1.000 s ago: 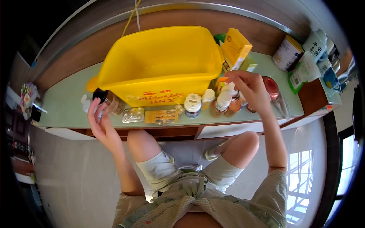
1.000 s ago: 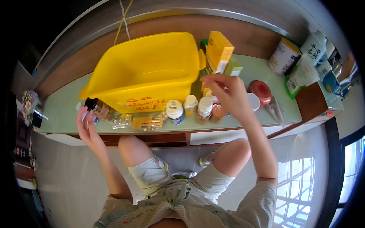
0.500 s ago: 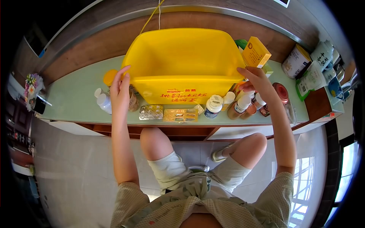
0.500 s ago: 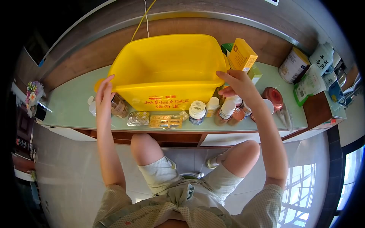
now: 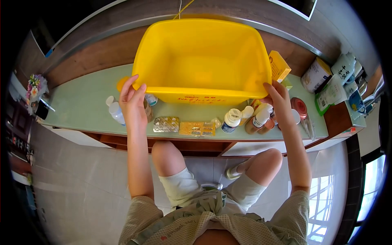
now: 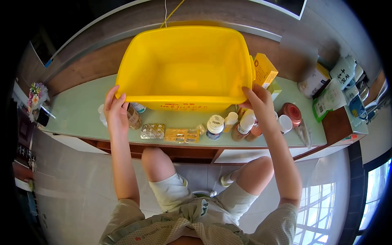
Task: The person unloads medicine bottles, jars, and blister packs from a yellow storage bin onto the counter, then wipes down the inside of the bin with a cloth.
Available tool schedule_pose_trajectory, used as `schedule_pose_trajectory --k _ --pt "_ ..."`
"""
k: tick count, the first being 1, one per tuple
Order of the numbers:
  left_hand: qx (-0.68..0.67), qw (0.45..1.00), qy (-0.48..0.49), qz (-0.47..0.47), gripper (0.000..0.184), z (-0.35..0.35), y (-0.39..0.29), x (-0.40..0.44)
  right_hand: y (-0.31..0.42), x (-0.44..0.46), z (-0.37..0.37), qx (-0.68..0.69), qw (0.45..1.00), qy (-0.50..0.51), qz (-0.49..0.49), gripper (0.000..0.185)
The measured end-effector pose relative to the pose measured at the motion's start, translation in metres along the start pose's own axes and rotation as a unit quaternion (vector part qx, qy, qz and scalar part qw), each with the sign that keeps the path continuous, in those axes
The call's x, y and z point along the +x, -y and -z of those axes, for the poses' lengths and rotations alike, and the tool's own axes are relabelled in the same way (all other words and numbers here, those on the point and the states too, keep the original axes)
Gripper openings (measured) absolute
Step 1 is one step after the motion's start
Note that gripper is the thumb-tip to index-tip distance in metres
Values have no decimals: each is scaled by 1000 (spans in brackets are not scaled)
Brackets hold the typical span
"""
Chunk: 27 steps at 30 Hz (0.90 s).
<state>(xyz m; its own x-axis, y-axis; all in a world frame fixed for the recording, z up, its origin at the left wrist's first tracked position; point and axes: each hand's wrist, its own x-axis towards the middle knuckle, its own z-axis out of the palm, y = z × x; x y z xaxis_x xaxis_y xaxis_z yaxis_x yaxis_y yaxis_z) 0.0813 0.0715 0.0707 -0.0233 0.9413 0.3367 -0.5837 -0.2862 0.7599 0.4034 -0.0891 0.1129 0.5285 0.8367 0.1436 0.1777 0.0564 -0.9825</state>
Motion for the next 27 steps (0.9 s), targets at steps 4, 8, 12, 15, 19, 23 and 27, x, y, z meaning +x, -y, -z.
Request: schedule_pose_trajectory --k 4,8,12,15,19,23,27 --pt "-57 998 -3 -30 39 4 -3 -10 3 -13 -6 12 997 -26 65 29" --pt "-91 995 -12 -30 40 5 -10 -22 -4 -20 -4 24 993 -29 108 23" --pt "-119 992 5 -38 41 12 -18 -27 -10 -27 -6 62 987 -28 146 18" --pt "-145 988 27 -47 41 17 -25 -31 -9 -39 -10 61 984 -43 164 18" --pt "-159 986 27 -49 41 25 -39 -38 3 -62 -19 65 978 -64 190 19" --pt "-150 987 50 -42 39 34 -64 -51 8 -98 -22 47 976 -90 194 20" --pt "-155 985 76 -24 39 46 -85 -68 11 -143 -24 33 965 -151 214 27"
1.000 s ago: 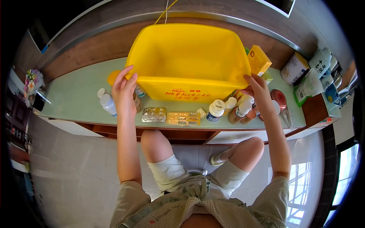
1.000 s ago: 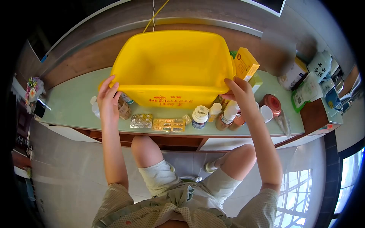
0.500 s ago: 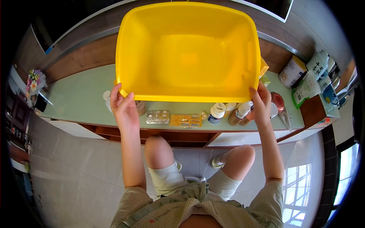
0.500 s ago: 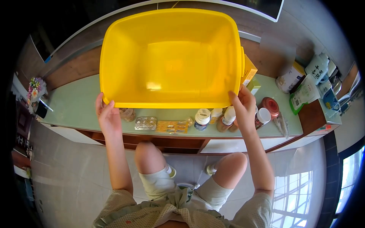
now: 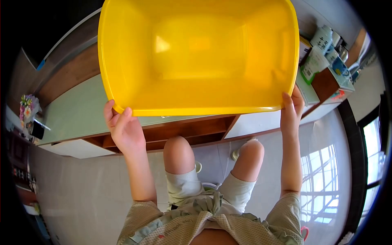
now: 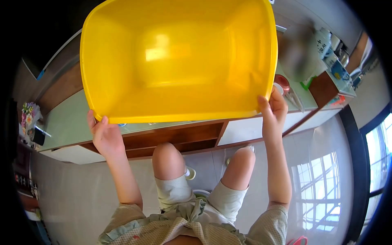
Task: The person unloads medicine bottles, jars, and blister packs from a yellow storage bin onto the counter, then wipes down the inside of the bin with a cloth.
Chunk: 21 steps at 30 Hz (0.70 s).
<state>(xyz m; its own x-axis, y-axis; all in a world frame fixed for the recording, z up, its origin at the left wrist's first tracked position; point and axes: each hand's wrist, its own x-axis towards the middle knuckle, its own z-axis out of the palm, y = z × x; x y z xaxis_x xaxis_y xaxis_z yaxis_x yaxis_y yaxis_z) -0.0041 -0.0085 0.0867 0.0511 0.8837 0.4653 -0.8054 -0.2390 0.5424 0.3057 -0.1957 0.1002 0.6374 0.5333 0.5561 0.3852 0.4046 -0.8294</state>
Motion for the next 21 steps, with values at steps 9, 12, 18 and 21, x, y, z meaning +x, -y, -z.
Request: schedule_pose_trajectory --k 9,12,18,21 --pt "-66 993 88 44 41 6 -21 -34 61 -106 30 -102 978 -183 6 39" --pt "-102 983 131 78 42 6 -18 -49 77 -147 45 -105 967 -233 18 38" --pt "-151 958 191 154 40 -13 -3 -90 98 -235 86 -112 934 -338 30 30" --pt "-153 930 295 157 39 -26 8 -110 105 -270 104 -106 911 -396 30 30"
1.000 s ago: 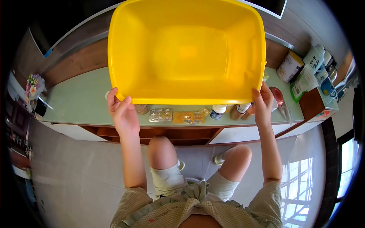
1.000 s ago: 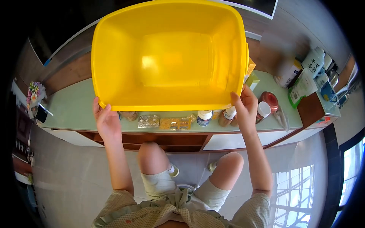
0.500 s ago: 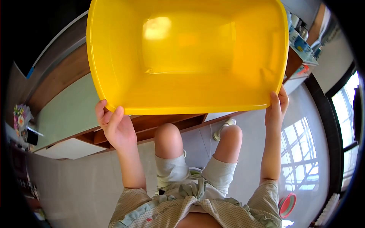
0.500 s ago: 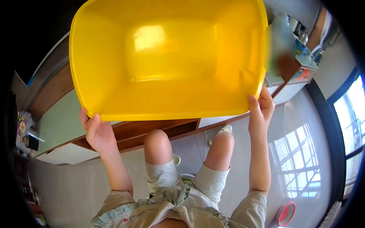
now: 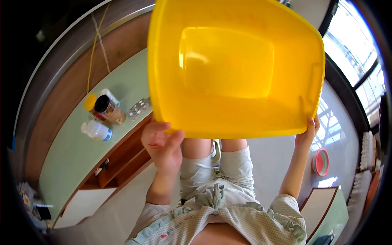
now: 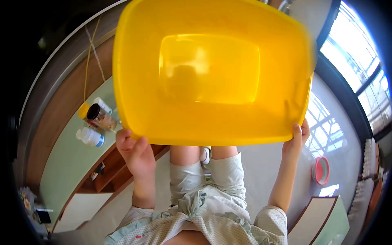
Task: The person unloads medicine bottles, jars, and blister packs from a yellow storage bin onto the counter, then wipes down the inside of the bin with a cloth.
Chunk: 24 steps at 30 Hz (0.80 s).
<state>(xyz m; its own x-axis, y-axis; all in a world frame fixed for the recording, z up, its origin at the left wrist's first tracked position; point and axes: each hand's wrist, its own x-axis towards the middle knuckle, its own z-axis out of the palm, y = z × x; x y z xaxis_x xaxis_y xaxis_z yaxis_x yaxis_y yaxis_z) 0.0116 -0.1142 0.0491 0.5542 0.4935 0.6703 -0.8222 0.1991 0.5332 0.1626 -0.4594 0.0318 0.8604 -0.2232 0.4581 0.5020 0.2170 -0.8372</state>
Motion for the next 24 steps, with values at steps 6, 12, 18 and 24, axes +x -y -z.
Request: schedule_pose_trajectory --k 6,12,18,24 --pt "-58 988 -43 135 84 -35 28 -15 16 -35 47 27 997 -73 -14 32" --pt "-76 974 -56 205 87 -45 69 -37 8 -60 85 -43 996 -63 -34 30" --pt "-58 947 -87 302 88 -57 116 -64 3 -70 108 -122 981 -123 -92 21" --pt "-9 927 -89 363 90 -58 151 -79 10 -60 136 -178 961 -56 -204 20"
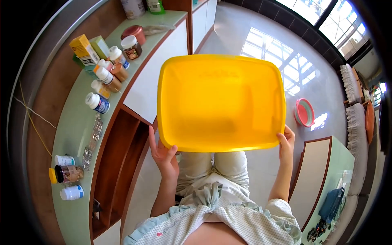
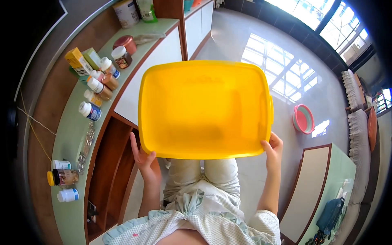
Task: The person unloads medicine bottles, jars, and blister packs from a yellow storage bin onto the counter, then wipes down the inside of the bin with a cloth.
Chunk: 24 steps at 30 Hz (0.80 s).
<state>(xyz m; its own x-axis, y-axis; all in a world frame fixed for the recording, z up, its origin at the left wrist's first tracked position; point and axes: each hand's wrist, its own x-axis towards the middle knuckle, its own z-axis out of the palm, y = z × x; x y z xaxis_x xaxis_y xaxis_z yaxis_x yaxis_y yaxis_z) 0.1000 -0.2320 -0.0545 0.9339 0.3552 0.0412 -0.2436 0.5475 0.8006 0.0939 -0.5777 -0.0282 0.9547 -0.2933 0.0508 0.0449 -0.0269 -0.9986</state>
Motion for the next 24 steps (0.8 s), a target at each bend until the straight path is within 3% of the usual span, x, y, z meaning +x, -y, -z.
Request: schedule_pose_trajectory --k 1,4,5,8,10,11,14,16,19,24 --pt "2 1000 -3 -1 90 -3 -1 0 11 3 -6 -13 1000 1 -1 13" --pt "14 1000 9 -13 89 -1 1 1 24 21 7 -354 935 15 8 11" --pt "24 999 15 -22 89 -1 0 0 28 25 1 -404 908 -50 99 19" --pt "45 998 26 -34 89 -5 -3 -6 56 41 -30 -492 843 -114 185 18" --pt "61 997 29 -41 89 -5 -1 -10 69 48 -70 -438 872 5 218 13" --pt "58 997 28 -42 89 -5 0 -11 66 51 -89 -446 857 124 226 10" --pt "46 997 29 -48 88 -4 2 -9 35 66 -134 -444 764 435 172 22" --pt "33 998 29 -51 86 -1 5 -8 -17 85 -148 -446 697 544 142 30" --pt "44 996 40 -67 73 4 8 -9 -54 105 -165 -486 584 628 167 34" --pt "138 986 54 -74 53 -5 -8 -2 -64 109 -186 -474 566 674 -25 37"
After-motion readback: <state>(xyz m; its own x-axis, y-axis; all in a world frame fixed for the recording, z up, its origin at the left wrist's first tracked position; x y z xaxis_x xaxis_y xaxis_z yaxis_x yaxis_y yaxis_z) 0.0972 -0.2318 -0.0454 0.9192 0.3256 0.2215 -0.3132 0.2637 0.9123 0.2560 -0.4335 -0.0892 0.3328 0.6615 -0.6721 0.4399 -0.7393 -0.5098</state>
